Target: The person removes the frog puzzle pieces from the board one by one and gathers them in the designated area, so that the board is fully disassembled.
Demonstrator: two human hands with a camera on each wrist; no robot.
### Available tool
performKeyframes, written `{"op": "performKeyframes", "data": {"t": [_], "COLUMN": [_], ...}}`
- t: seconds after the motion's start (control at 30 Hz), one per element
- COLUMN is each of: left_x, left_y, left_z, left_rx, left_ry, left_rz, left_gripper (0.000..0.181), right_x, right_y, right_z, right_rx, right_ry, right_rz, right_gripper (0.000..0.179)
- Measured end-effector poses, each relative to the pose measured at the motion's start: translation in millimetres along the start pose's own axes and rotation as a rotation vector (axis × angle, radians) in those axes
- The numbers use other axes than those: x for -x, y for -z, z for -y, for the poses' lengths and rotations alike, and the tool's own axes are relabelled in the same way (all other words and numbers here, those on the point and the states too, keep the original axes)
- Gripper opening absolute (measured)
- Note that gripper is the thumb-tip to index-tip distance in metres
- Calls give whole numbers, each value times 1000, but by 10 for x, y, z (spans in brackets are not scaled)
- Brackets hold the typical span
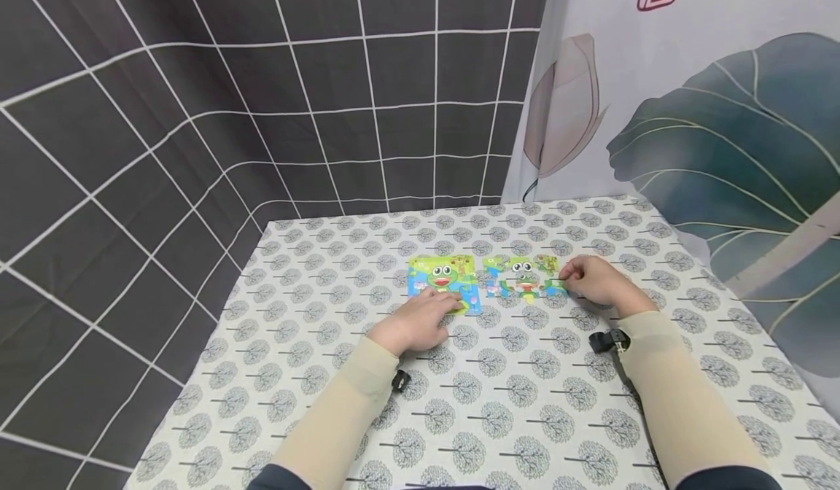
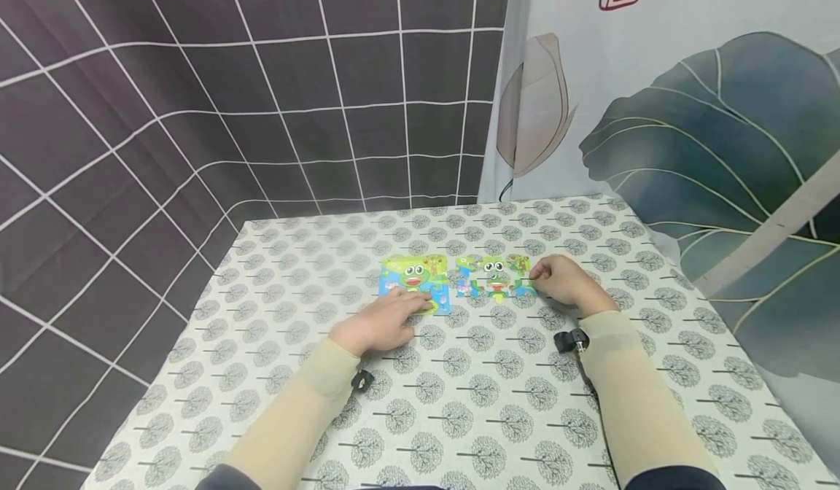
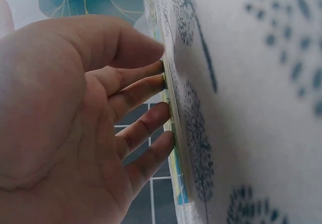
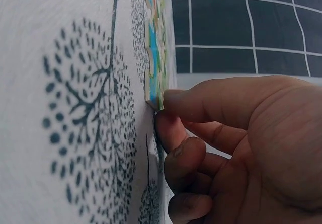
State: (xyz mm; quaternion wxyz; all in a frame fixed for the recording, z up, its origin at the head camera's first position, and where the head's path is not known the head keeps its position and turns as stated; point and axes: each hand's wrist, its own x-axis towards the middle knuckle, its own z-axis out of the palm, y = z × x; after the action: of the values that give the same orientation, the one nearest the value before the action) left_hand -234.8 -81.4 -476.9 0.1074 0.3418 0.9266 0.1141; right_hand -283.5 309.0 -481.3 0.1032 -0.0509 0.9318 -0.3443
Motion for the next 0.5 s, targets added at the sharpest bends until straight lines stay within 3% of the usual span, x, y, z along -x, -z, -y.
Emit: {"op": "performKeyframes", "data": {"t": [0.27,0.5], "left_x": [-9,1], "left_y": [-5,14], "left_z": [73,154], "left_rx": [70,167], "left_ry": [-11,-16], "left_rz": [-28,-68], "left_gripper": [50,43], "right_x": [-12,-7], "right_y": [14,-31], "right_z": [106,299], "right_rx": [27,25], "right_ry": [90,122], "right_rz": [-19,-2], "right_gripper": [13,14]}}
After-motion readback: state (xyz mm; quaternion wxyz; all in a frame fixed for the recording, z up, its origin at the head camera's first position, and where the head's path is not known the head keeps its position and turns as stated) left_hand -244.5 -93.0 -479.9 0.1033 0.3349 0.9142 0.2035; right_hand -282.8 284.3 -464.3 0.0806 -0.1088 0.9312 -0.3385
